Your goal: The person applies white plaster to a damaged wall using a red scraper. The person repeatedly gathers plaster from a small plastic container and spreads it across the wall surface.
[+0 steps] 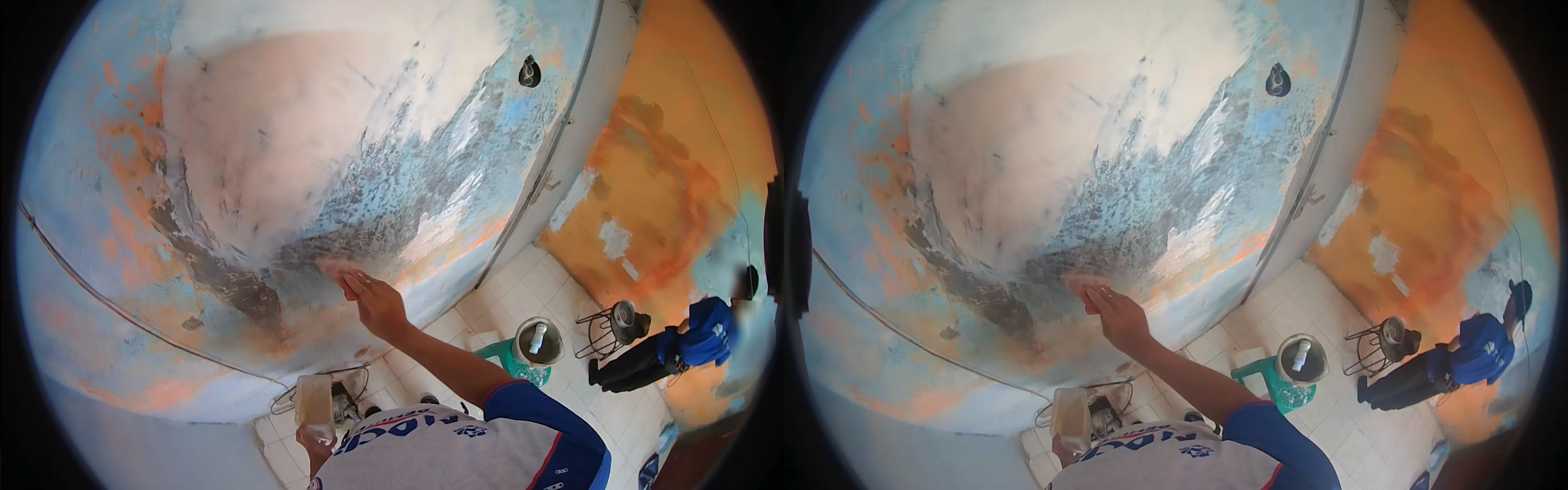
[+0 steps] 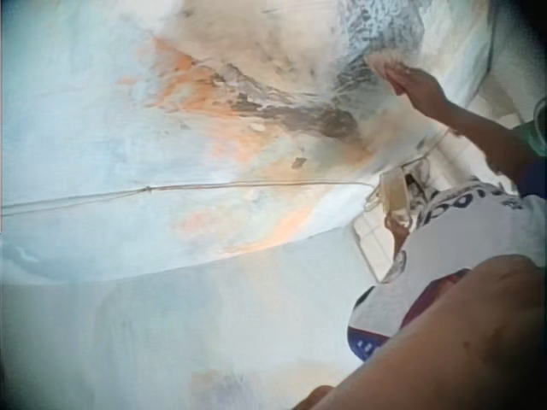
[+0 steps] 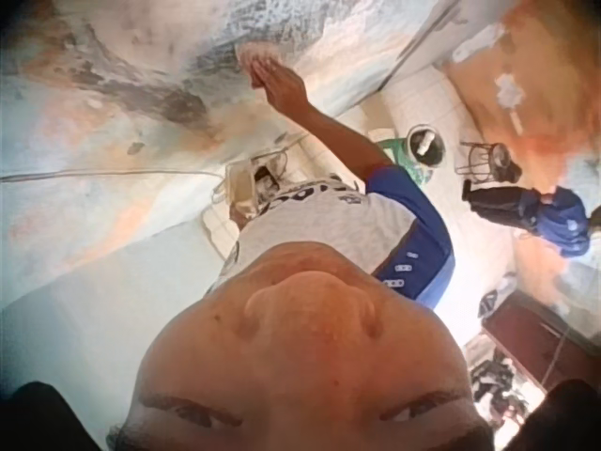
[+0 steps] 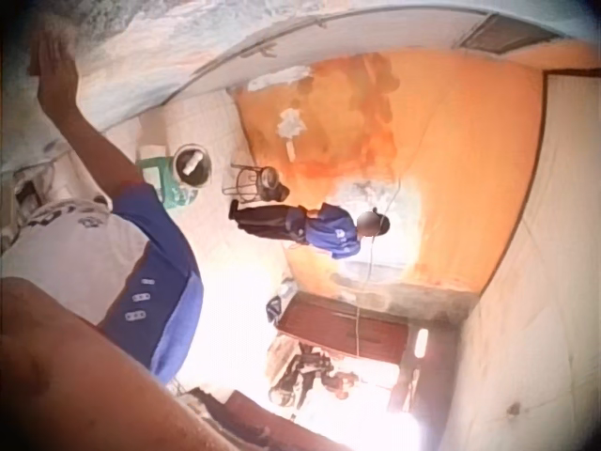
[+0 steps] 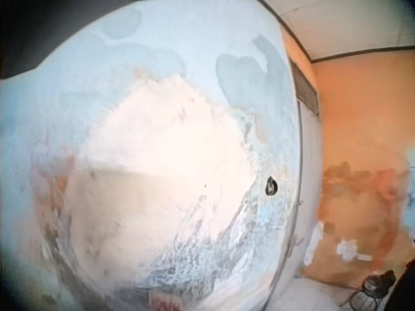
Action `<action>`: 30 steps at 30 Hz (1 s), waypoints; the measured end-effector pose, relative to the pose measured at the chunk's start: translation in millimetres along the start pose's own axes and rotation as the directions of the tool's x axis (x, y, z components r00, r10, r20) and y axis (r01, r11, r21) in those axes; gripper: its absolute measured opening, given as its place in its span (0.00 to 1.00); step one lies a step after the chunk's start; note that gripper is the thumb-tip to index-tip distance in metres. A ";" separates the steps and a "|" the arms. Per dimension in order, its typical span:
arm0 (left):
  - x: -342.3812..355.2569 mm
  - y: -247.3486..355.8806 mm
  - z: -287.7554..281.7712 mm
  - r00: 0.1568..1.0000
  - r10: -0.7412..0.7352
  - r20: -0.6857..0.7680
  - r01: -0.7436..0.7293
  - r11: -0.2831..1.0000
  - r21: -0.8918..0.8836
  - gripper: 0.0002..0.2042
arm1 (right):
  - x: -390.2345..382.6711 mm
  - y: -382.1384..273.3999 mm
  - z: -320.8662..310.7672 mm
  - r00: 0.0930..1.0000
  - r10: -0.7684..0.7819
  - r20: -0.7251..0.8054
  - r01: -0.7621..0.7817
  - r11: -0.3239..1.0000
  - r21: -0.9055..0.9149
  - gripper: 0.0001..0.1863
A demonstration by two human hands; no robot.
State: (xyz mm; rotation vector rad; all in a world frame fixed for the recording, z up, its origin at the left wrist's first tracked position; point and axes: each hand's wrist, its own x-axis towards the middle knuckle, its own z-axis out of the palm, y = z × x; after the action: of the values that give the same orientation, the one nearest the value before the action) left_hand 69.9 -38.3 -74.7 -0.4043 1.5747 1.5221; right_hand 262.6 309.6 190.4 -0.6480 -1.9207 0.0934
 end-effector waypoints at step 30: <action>-111.2 -143.2 37.2 0.964 0.017 -0.266 -0.083 0.967 -0.239 0.44 | 319.6 110.1 -232.2 0.573 -0.496 -0.652 0.313 0.868 -0.385 0.13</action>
State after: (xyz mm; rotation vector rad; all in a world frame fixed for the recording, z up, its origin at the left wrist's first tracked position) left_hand 252.4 -69.2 -75.8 -0.7386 1.6068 1.7708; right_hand 413.7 503.8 518.5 -0.2819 -1.2218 -0.6251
